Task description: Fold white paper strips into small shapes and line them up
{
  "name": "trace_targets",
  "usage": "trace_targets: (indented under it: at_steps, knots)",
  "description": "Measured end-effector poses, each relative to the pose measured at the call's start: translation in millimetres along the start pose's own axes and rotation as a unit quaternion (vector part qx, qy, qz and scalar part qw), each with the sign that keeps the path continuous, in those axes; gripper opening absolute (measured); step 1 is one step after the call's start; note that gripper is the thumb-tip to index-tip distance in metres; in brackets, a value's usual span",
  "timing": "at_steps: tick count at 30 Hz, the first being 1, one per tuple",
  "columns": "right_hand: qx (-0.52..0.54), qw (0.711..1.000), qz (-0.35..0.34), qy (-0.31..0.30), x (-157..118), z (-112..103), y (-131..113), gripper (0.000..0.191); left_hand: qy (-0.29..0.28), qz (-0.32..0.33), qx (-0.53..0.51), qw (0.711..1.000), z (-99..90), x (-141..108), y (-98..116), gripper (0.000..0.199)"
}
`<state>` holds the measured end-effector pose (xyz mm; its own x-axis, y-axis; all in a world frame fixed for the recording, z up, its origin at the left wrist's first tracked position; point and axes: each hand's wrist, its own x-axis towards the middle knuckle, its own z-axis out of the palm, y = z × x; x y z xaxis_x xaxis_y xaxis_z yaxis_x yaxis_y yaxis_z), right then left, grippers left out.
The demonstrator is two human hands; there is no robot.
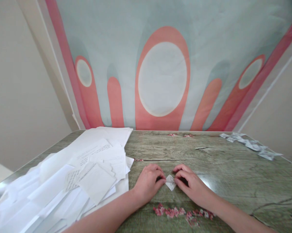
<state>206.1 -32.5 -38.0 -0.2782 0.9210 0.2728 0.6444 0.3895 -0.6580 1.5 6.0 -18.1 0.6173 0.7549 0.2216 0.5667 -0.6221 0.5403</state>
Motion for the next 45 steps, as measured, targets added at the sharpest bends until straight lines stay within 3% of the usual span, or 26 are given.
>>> trace_targets:
  at_steps: [27, 34, 45]
  knots:
    - [-0.007, 0.999, 0.043, 0.005, -3, 4, -2, 0.012, 0.022, -0.052, -0.01, 0.998, 1.3, 2, -1, 0.002]
    - [-0.02, 0.999, 0.042, 0.005, -1, 3, -7, 0.01, 0.033, -0.049, 0.004, 0.998, 4.7, 0, -3, 0.013]
    - [-0.032, 0.999, 0.027, 0.024, -2, 8, -2, 0.009, 0.052, -0.045, 0.028, 0.997, 8.2, 1, 1, 0.008]
